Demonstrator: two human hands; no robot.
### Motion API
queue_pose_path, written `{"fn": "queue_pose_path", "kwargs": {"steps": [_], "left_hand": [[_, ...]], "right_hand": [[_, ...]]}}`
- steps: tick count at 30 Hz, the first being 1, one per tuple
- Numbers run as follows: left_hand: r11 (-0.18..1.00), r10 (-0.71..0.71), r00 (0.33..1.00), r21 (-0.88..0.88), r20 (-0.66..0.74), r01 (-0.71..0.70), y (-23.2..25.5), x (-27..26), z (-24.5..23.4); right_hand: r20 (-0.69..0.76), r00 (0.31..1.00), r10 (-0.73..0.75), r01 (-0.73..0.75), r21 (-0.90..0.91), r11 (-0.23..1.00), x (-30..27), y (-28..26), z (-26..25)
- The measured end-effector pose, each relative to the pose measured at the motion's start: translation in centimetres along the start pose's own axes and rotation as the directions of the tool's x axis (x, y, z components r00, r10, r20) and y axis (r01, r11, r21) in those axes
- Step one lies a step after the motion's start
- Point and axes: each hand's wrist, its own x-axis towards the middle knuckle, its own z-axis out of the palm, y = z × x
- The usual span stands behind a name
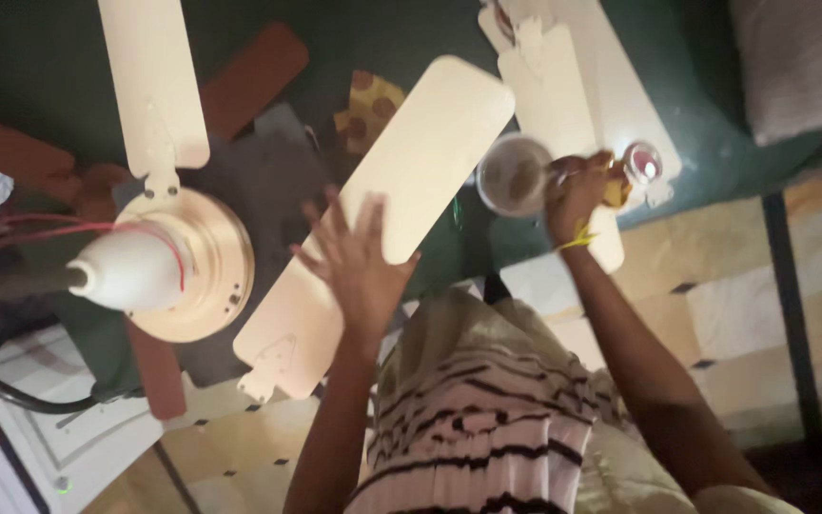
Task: The person wipes a cream-colored ceiling fan blade with a patterned cloth, repeatedly dipping the cloth into a small container of liquid. After cleaning, the person aligns the blade to the fan hub and secures it with a screwdriver.
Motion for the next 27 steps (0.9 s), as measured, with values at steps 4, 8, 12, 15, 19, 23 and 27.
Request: {"fn": "queue_pose_path", "kwargs": {"steps": [4, 8, 12, 15, 19, 23, 27], "left_hand": [[0.985, -0.166, 0.985, 0.046, 0.052, 0.164, -1.8, 1.8, 0.3], [0.979, -0.205, 0.979, -0.02, 0.005, 0.205, -4.6, 0.7, 0.9], [0.976, -0.209, 0.978, 0.055, 0.005, 0.208, -5.6, 0.7, 1.7], [0.973, -0.223, 0.975, 0.055, -0.012, 0.223, -5.4, 0.9, 2.0], [0.975, -0.223, 0.974, 0.012, -0.036, 0.223, -5.5, 0.7, 2.4], [0.979, -0.204, 0.978, -0.004, -0.046, 0.204, -5.6, 1.0, 2.4], [0.982, -0.187, 0.978, -0.023, -0.088, 0.186, -5.4, 1.4, 1.8]], "right_hand": [[0.299, 0.941, -0.158, 0.153, 0.039, 0.987, 4.0, -6.9, 4.1], [0.443, 0.838, -0.318, 0.29, 0.132, 0.948, 8.1, -12.3, 11.0], [0.698, 0.639, -0.324, 0.326, 0.137, 0.935, 10.9, -16.8, 19.8], [0.753, 0.524, -0.398, 0.371, 0.219, 0.903, 11.6, -19.7, 25.3], [0.805, 0.467, -0.367, 0.392, 0.184, 0.901, 10.0, -20.5, 28.2], [0.824, 0.436, -0.362, 0.402, 0.182, 0.898, 9.3, -20.0, 28.2], [0.806, 0.47, -0.36, 0.341, 0.21, 0.916, 9.2, -20.7, 27.5]]}}
